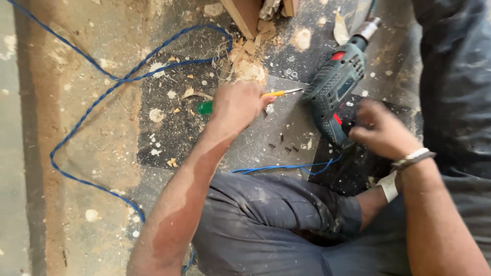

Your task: The recorder disassembles and repairs the internal wiring and motor housing of a handheld power drill.

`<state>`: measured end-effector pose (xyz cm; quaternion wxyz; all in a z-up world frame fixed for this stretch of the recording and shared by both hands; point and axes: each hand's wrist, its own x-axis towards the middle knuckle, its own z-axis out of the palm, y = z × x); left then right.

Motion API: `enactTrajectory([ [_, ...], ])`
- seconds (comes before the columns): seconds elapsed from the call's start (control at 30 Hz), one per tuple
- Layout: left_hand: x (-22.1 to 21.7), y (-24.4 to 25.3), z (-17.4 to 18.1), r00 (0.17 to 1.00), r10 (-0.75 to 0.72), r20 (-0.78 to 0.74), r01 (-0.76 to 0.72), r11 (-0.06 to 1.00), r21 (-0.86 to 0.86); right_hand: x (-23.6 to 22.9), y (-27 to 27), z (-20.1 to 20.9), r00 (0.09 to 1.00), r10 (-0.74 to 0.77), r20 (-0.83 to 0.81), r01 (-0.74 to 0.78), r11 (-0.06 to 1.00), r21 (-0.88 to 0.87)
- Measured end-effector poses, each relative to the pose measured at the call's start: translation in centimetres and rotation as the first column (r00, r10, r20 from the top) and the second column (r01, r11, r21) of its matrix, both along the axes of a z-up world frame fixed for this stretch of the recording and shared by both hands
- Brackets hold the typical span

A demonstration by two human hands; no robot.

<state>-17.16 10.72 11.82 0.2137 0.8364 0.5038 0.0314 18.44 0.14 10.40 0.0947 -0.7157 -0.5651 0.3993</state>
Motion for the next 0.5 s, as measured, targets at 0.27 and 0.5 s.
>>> enactTrajectory([
  [0.27,2.0,4.7,-0.7,0.994,-0.087,-0.063,0.08,0.991,-0.111,-5.8,8.2,-2.3,0.621,-0.55,-0.559,0.66,0.751,-0.006],
  [0.5,0.2,1.7,-0.5,0.997,0.035,-0.07,-0.038,0.998,-0.05,-3.6,7.1,-2.7,0.819,-0.321,-0.476,0.443,0.881,0.166],
])
